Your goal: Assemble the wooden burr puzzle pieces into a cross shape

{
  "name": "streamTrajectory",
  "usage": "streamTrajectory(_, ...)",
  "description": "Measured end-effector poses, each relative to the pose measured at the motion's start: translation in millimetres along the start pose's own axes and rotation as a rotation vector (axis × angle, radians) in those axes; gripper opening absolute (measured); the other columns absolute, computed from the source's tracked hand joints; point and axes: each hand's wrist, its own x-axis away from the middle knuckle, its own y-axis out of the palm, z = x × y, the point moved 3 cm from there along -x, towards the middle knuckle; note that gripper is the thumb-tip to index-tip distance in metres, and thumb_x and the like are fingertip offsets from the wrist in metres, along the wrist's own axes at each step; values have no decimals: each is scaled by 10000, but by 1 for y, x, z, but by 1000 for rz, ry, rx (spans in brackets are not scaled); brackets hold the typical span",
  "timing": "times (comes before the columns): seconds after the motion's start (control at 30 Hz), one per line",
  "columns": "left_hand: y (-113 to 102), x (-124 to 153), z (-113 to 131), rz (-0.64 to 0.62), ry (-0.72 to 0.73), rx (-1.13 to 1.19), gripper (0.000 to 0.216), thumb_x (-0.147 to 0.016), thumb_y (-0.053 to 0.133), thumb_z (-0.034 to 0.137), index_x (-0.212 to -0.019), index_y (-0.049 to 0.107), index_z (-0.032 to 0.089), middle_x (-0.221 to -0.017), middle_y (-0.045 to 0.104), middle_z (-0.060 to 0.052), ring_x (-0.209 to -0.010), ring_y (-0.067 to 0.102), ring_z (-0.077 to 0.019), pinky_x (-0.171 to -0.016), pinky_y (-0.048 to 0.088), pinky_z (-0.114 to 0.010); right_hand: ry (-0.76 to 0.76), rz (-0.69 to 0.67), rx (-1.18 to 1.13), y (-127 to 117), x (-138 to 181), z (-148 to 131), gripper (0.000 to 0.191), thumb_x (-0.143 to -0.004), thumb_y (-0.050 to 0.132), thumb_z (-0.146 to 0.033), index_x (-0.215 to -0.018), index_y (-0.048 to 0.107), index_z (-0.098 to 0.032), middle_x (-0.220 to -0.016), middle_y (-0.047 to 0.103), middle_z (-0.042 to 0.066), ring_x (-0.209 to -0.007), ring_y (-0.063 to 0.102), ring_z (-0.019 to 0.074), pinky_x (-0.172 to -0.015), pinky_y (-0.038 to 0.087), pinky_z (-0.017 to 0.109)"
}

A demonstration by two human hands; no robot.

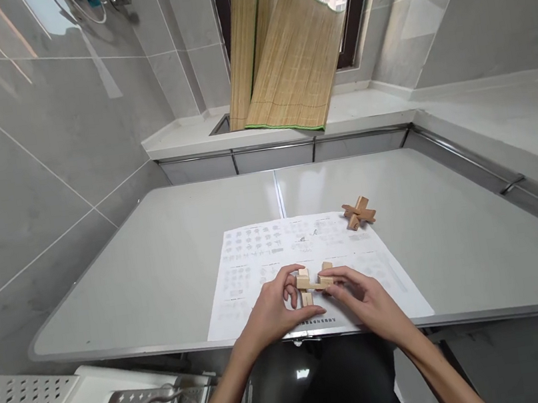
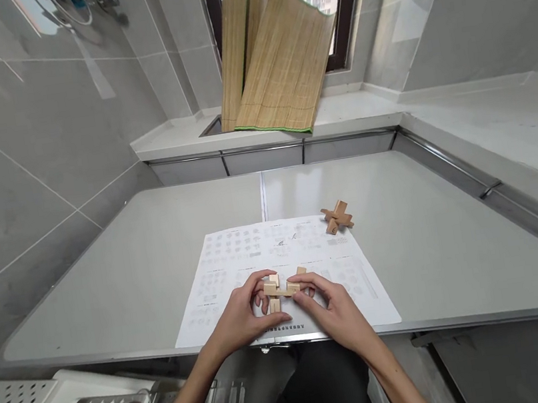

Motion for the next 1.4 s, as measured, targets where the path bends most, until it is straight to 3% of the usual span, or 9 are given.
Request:
streamTrajectory(0.3, 1, 0, 1, -28, 31, -26, 732, -713, 922, 497, -1303, 548, 277, -865, 631, 46, -736, 523, -158, -684, 408, -265, -27, -33, 26, 0, 2, -1, 315, -966, 674, -495, -1192, 765, -295, -1158, 731, 64, -1129, 667, 276, -1002, 518, 405)
streamTrajectory(0.63, 0, 0, 6, -46, 55, 4, 697, -704, 935, 434, -1271, 561, 279, -1007, 685, 6, -842, 620, -191, -767, 478, -294, -29, -65, 36, 0, 2, -2, 308, -943, 698, -499, -1169, 781, -306, -1136, 718, 64, -1102, 667, 275, -985, 537, 400)
streamTrajectory(1.0, -1, 2, 4, -45, 89, -35, 736, -678, 921, 547, -1271, 587, 268, -1032, 685, -15, -832, 596, -191, -768, 485, -306, 8, -51, 31, 1, 2, 0, 312, -940, 693, -503, -1168, 778, -307, -1121, 715, 58, -1088, 666, 272, -939, 550, 388)
streamTrajectory(1.23, -2, 3, 6, -43, 122, -14, 735, -653, 950, 494, -1258, 598, 271, -1124, 684, -29, -931, 622, -219, -838, 500, -323, 4, -35, 20, 1, 2, 0, 316, -942, 698, -503, -1169, 776, -296, -1129, 733, 62, -1097, 677, 274, -954, 553, 392)
streamTrajectory(1.4, -1, 3, 6, -88, 100, 4, 750, -670, 936, 496, -1292, 587, 267, -882, 630, 16, -781, 574, -184, -754, 482, -305, -10, -19, 28, 0, 2, -1, 319, -952, 686, -517, -1157, 782, -293, -1131, 750, 63, -1095, 688, 276, -971, 553, 404)
